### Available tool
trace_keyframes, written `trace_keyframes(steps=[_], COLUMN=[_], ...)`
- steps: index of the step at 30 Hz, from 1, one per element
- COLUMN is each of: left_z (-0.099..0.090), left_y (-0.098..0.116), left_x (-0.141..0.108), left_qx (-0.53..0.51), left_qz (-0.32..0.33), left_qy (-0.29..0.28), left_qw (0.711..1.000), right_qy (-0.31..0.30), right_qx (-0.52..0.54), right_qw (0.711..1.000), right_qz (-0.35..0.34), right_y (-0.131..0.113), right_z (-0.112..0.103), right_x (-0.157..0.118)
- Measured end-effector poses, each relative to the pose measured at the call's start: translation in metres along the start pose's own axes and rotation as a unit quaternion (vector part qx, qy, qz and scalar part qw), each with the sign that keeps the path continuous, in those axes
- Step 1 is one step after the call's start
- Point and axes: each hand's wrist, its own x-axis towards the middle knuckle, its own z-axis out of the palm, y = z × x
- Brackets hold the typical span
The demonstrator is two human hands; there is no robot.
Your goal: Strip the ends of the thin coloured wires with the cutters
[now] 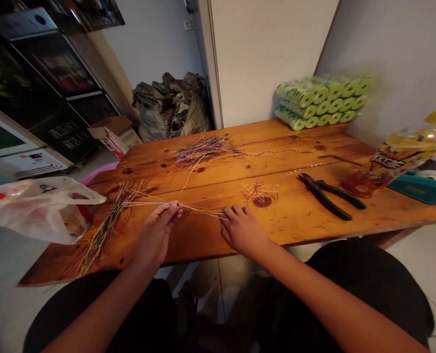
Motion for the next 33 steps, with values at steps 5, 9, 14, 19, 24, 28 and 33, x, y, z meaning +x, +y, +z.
trace_keyframes(steps=[5,9,14,19,24,28,33], left_z=[-0.001,-0.005,-0.008,-0.009,-0.009,-0.008,-0.009], left_y=[0.0,0.004,0.01,0.011,0.01,0.01,0.011], left_x=[0.001,0.005,0.007,0.007,0.007,0.006,0.005], left_qx=[0.0,-0.018,-0.025,-0.026,-0.022,-0.016,-0.014], left_qz=[0.007,0.024,0.042,0.041,0.034,0.034,0.037], left_qy=[0.01,0.02,0.029,0.027,0.022,0.022,0.023], left_qw=[1.0,0.999,0.998,0.998,0.999,0.999,0.999], right_qy=[-0.011,-0.013,0.007,0.025,0.045,0.061,0.056], right_qx=[0.039,0.078,0.119,0.108,0.111,0.12,0.122], right_qw=[0.998,0.988,0.977,0.979,0.979,0.974,0.967], right_qz=[-0.057,-0.13,-0.176,-0.172,-0.163,-0.183,-0.216], right_y=[-0.016,-0.029,-0.037,-0.044,-0.047,-0.045,-0.045], right_z=[-0.001,0.001,0.007,0.011,0.019,0.02,0.017], right_x=[0.004,0.0,-0.009,-0.017,-0.022,-0.022,-0.02])
